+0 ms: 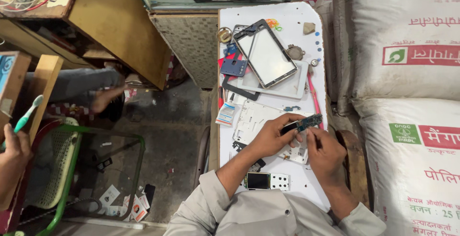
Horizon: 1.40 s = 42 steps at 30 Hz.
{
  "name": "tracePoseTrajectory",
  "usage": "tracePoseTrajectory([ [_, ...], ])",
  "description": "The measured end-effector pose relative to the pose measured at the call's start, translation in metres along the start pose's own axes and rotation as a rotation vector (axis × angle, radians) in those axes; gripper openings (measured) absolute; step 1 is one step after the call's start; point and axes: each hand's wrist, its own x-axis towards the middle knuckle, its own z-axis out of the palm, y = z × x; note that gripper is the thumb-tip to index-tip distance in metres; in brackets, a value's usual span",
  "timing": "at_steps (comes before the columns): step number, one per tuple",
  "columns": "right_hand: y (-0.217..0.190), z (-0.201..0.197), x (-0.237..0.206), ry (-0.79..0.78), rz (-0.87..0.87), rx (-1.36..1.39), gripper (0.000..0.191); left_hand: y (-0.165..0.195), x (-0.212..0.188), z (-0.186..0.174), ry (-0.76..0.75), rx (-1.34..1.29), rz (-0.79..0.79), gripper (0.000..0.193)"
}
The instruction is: The person repairs a disassembled tablet at a workbench. They handle a small circuit board, pry at its components with a pink plastic tool, use a screwdriver, then lift and work on the tablet's larger blue motherboard, manipulating connectors and ribbon cables by hand.
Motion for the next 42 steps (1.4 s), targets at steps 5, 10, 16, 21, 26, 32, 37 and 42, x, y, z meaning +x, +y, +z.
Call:
tracePoseTrajectory([
  [5, 0.006, -0.003, 0.000, 0.071, -0.027, -0.057, 0.010, -0.010, 0.002, 0.000, -0.004, 0.016, -0.027, 0.034],
  [10, 0.017, -0.008, -0.008, 0.079, 0.049, -0.032, 0.010, -0.020, 0.003, 0.002, 0.008, -0.066, -0.026, 0.036],
  [16, 0.023, -0.007, -0.009, 0.086, 0.069, 0.041, 0.013, -0.011, 0.000, 0.006, 0.000, -0.099, -0.017, 0.039],
  [21, 0.024, -0.004, -0.010, 0.090, 0.047, -0.005, 0.015, -0.006, -0.001, 0.007, 0.001, -0.096, -0.027, 0.043],
  [26, 0.026, -0.006, -0.012, 0.123, 0.087, 0.045, 0.012, -0.007, -0.001, 0.007, 0.005, -0.063, -0.029, 0.044],
  [32, 0.026, -0.009, -0.011, 0.132, 0.158, 0.064, 0.009, -0.008, -0.001, 0.007, 0.004, -0.054, -0.028, 0.041],
  [37, 0.024, -0.011, -0.009, 0.043, -0.122, 0.017, 0.011, -0.008, -0.001, 0.006, 0.017, -0.074, -0.041, 0.042],
  [42, 0.026, -0.010, -0.008, 0.165, 0.092, 0.081, 0.009, -0.008, -0.001, 0.005, 0.052, -0.069, -0.044, 0.041],
])
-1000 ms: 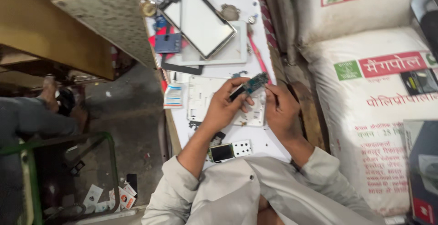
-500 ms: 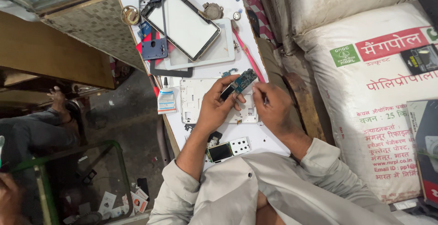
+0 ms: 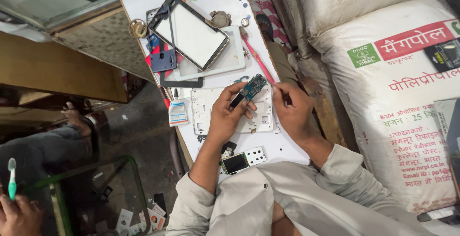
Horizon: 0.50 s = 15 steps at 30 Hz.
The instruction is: The person repairs a disassembled tablet at a workbench. They handle a small circuit board, pry at its components with a pink plastic tool, use a screwdriver, then lift and work on the tablet's larger blue motherboard, manipulating connectors and ribbon cables by hand.
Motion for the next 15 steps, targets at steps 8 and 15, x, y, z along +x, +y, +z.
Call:
tracePoseTrajectory([
  [8, 0.0009, -0.0015, -0.0010, -0.044, -0.019, -0.025, 0.014, 0.0011, 0.0005, 0.0018, 0.007, -0.041, -0.023, 0.042],
  [15, -0.0005, -0.0036, 0.0002, -0.159, -0.215, -0.086, 0.013, 0.0049, 0.0006, 0.0040, 0.006, -0.034, -0.026, 0.042],
])
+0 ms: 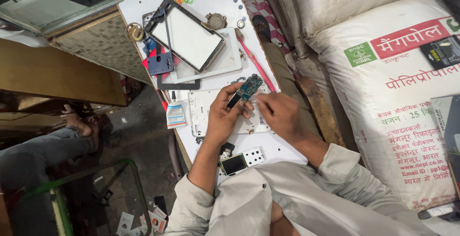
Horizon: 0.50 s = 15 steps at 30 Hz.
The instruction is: The person repairs a disassembled tablet at a workbench. They handle a small circuit board, pry at its components with a pink plastic tool, use a screwdriver, then lift and work on the tablet's larger blue motherboard, manipulating connectors and ribbon cables by hand.
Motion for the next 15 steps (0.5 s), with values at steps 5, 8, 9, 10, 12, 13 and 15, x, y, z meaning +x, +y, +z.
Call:
tracePoseTrajectory([
  [5, -0.0007, 0.0026, -0.0006, 0.134, 0.139, 0.052, 0.010, 0.0002, -0.0001, 0.0002, -0.020, 0.010, 0.019, 0.039],
  [8, -0.0013, 0.0017, -0.0013, -0.050, -0.124, 0.007, 0.013, -0.0005, 0.0002, 0.0003, -0.016, -0.003, 0.019, 0.040],
  [9, -0.0014, 0.0018, -0.0011, -0.007, -0.034, 0.008, 0.012, -0.0005, 0.0003, -0.0002, -0.019, -0.001, 0.018, 0.040],
  [10, -0.0016, 0.0029, -0.0006, 0.034, 0.057, 0.010, 0.012, -0.0006, -0.0005, -0.0009, -0.021, 0.001, 0.017, 0.040],
  [12, -0.0024, 0.0027, -0.0007, 0.107, 0.179, 0.030, 0.011, -0.0012, -0.0004, -0.0019, -0.026, -0.002, 0.018, 0.040],
  [13, -0.0031, 0.0026, -0.0011, 0.139, 0.212, 0.049, 0.011, -0.0019, -0.0001, -0.0021, -0.029, -0.005, 0.020, 0.040],
  [15, -0.0039, 0.0010, -0.0016, 0.098, 0.129, 0.050, 0.012, -0.0032, 0.0003, -0.0027, -0.026, -0.016, 0.017, 0.040],
])
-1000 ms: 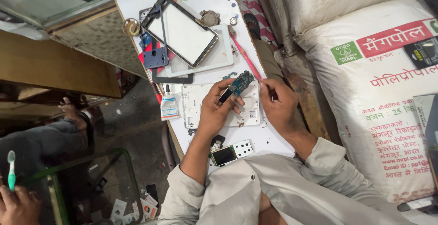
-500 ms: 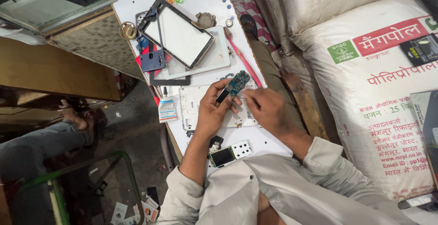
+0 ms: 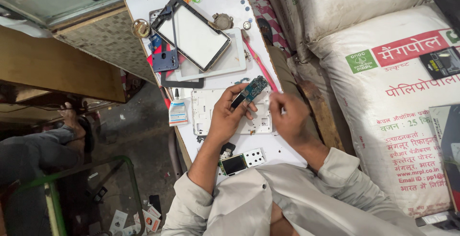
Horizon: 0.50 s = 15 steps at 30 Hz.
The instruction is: The person repairs a disassembled tablet at a workbench. They handle a small circuit board, pry at its components with a pink plastic tool, use a screwdriver, then lift and work on the tablet's larger blue motherboard, manipulating connectors and ribbon cables by hand.
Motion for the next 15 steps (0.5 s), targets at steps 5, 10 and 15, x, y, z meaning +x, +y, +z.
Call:
tracePoseTrajectory([
  [5, -0.0003, -0.0004, 0.0030, -0.123, -0.119, -0.050, 0.013, -0.0021, 0.0005, -0.0014, -0.001, -0.008, -0.002, 0.040],
  [10, -0.0003, 0.0016, 0.0038, -0.056, -0.052, 0.027, 0.013, -0.0037, 0.0008, -0.0016, 0.001, 0.003, -0.013, 0.040],
  [15, 0.0016, 0.0024, 0.0001, -0.033, 0.092, -0.030, 0.014, -0.0063, 0.0007, -0.0032, -0.006, -0.005, 0.005, 0.040],
])
